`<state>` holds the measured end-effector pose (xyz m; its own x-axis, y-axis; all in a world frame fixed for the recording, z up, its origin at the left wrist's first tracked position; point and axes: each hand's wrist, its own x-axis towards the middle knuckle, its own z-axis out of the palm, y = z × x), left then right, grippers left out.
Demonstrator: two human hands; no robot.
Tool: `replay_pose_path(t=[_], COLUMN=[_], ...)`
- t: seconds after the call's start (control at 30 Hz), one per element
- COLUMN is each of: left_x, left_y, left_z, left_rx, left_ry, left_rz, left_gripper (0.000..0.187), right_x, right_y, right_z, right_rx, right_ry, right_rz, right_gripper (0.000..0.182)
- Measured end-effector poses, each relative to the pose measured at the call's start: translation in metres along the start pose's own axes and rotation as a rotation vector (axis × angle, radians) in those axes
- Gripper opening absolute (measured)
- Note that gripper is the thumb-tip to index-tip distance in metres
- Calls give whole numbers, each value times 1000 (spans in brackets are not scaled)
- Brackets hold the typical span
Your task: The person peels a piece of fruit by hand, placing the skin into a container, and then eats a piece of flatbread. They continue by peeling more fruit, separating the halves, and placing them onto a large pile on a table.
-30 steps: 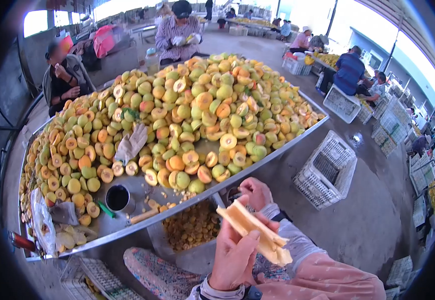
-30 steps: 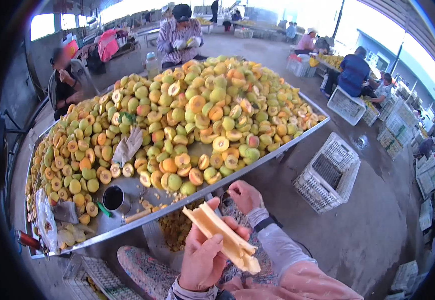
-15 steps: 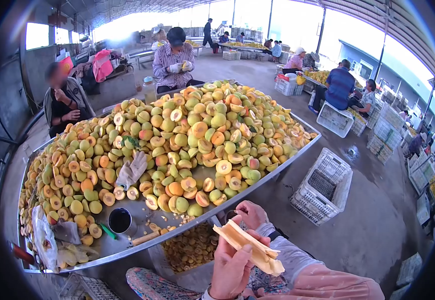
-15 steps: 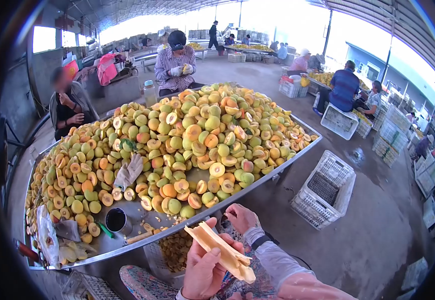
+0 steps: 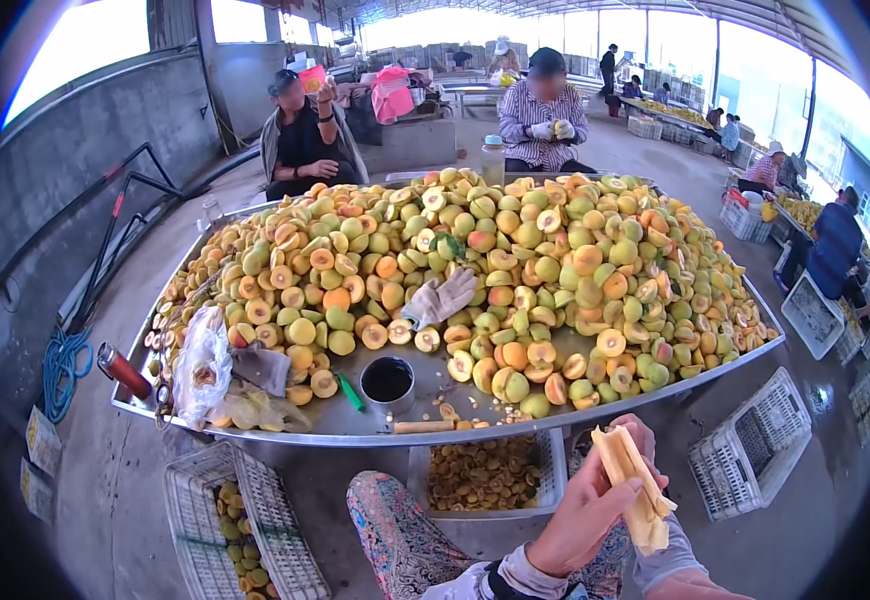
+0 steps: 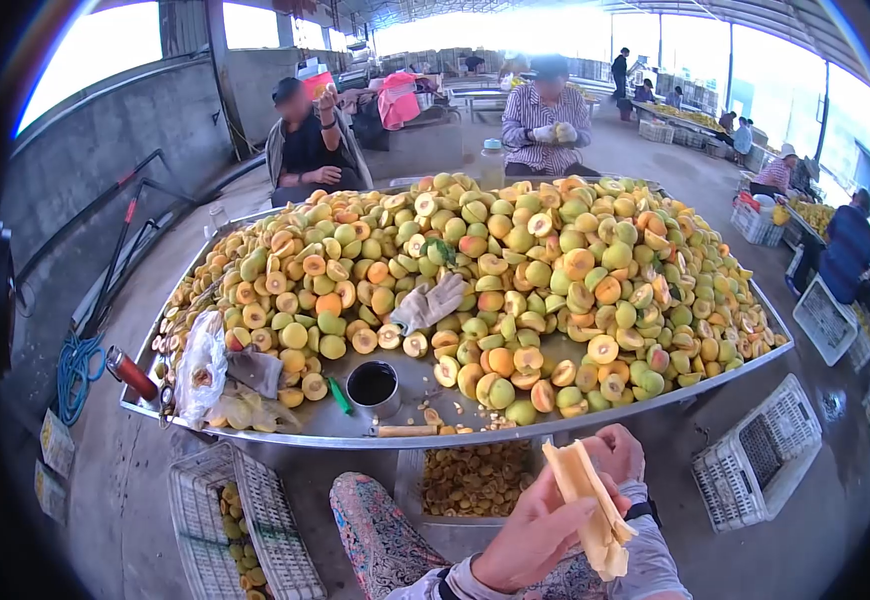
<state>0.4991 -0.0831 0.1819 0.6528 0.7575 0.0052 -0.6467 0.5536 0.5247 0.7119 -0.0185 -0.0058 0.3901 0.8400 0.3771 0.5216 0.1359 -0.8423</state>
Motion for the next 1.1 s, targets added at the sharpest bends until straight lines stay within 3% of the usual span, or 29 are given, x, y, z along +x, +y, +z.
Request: replay_pose_path(t=[0.17, 0.27, 0.8, 0.87, 0.9, 0.97, 1.1], left_x=[0, -1, 1, 1, 1, 1, 0], left_y=[-1, -1, -5, -5, -6, -6, -3], left_z=[0, -2, -1, 0, -1, -1, 1], left_rx=[-10, -9, -5, -6, -9, -13, -3], left_ry=[-14, -23, -26, -30, -36, -41, -28], left_rz=[-4, -5, 2, 8, 10, 10, 12], left_gripper=[52, 51, 49, 50, 50, 50, 49], right_x=[3, 2, 5, 5, 4, 5, 8], right_y=[19, 14, -9, -5, -5, -7, -12], right_z=[0, -2, -8, -9, -8, -6, -5], right_rx=[3, 1, -96, -21, -21, -98, -127], right_ry=[-86, -65, -116, -209, -208, -115, -127], right_rz=[132, 30, 72, 93, 93, 84, 32], right_gripper=[14, 13, 14, 44, 44, 14, 11])
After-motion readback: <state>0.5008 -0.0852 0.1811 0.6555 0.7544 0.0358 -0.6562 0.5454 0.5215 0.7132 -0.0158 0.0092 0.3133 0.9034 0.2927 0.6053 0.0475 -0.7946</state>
